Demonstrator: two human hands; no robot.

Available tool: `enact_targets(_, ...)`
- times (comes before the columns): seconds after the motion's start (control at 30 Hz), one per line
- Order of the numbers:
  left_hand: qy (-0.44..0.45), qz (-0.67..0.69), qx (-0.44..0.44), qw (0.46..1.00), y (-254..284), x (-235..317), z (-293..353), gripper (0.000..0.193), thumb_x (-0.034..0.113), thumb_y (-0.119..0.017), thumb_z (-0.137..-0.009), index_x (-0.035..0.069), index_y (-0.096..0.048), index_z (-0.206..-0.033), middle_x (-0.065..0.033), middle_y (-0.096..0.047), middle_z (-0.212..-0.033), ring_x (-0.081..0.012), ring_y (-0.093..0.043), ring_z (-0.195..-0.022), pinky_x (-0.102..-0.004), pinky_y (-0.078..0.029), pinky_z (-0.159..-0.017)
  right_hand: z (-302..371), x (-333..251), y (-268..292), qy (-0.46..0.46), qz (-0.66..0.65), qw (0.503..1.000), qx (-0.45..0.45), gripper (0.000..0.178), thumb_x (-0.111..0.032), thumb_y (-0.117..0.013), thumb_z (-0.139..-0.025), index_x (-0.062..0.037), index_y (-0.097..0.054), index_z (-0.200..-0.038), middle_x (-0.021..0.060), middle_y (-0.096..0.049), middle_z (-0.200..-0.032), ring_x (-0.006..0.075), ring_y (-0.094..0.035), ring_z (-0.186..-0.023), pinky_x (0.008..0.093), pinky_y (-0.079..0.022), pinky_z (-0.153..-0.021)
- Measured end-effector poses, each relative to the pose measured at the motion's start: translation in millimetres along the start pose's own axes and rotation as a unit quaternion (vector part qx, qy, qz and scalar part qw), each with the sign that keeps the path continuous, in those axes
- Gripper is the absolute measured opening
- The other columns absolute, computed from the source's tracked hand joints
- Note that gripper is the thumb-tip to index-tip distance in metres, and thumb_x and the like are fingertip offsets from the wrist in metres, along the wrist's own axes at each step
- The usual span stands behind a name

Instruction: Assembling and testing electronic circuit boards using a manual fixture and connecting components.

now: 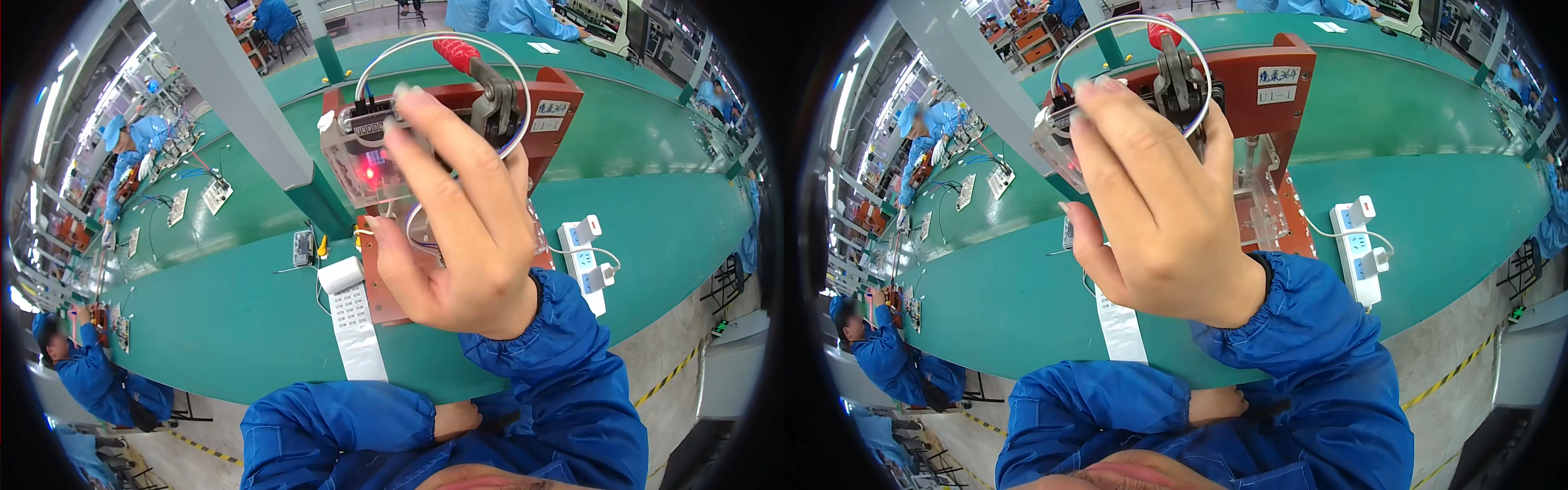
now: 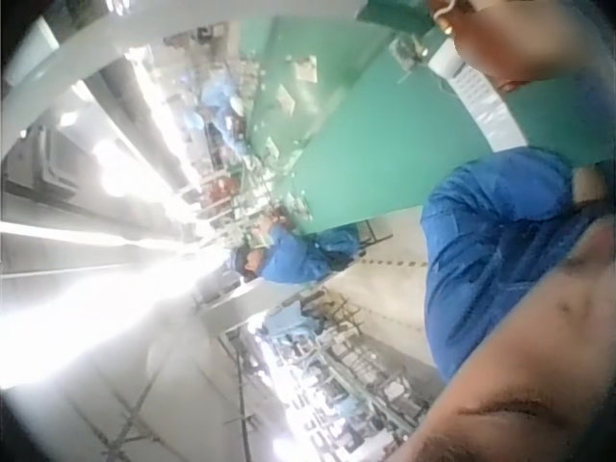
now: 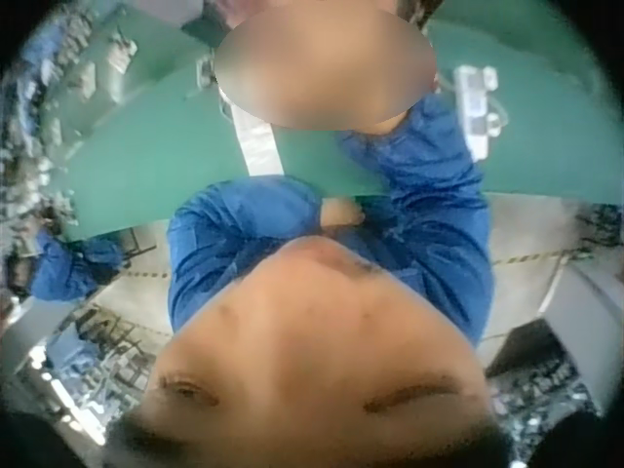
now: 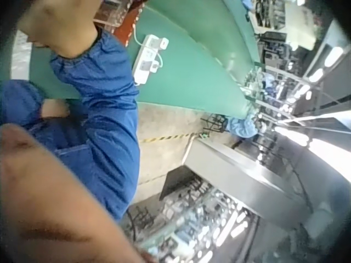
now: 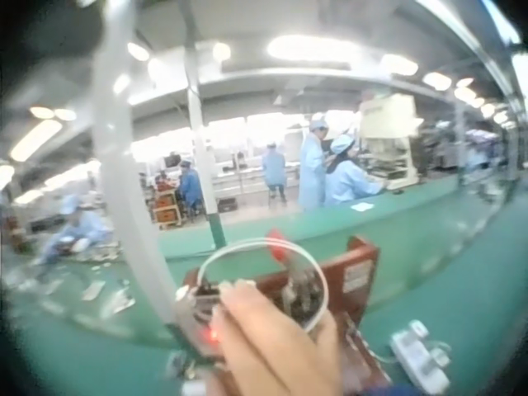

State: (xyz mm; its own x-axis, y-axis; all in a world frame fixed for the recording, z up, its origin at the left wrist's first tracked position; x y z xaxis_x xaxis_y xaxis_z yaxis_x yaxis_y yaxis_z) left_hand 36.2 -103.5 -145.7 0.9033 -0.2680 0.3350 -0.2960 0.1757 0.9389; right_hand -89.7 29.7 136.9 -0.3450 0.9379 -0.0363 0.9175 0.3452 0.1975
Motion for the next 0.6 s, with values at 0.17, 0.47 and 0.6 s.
enact_targets(0.17,-0.004,0.07,-0.009,0.997,7,-4,2,0.015,0.013,-0.067,-0.072,0.003,-0.07,-0.082,-0.0184,-0.067,-0.081,-0.0339,-0.066,-0.078,-0.0478,-0.05,-0.068,-1,-3,4,0.009,-0.011,1.0,-0.02,0.038,-0.001,-0.064,-0.067,0.0096,-0.069,-0.103,0.024,-0.066,-0.114,0.0412,-0.065,-0.114,0.0535,-0.043,-0.1)
enact_targets(0.47,-0.046,-0.006,-0.019,0.999,1,-2,3,0.013,0.016,-0.063,-0.075,0.007,-0.068,-0.084,-0.0102,-0.067,-0.08,-0.0267,-0.067,-0.077,-0.0407,-0.054,-0.068,-2,-8,1,0.027,0.045,0.998,-0.025,0.032,0.002,-0.063,-0.07,0.0109,-0.07,-0.1,0.0221,-0.066,-0.121,0.0395,-0.063,-0.117,0.0518,-0.046,-0.092)
enact_targets(0.6,-0.011,0.013,0.003,1.0,9,3,4,0.013,0.014,-0.065,-0.073,0.006,-0.069,-0.083,-0.0131,-0.067,-0.081,-0.0305,-0.067,-0.078,-0.0463,-0.052,-0.067,-3,-11,1,0.01,0.047,0.998,-0.027,0.034,-0.001,-0.064,-0.069,0.0107,-0.07,-0.101,0.0212,-0.067,-0.12,0.0385,-0.062,-0.118,0.0524,-0.044,-0.094)
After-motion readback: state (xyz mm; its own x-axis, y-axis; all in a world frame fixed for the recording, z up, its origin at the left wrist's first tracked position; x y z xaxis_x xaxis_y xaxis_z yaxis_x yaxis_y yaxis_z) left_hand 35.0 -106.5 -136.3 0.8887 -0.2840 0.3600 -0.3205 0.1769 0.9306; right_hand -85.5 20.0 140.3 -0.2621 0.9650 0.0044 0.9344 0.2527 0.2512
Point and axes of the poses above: each hand's wrist, its own z-axis away from the middle knuckle, its own y-axis out of the back of the hand, x = y × z, the point moved 3 cm from there along -z, towards the middle knuckle
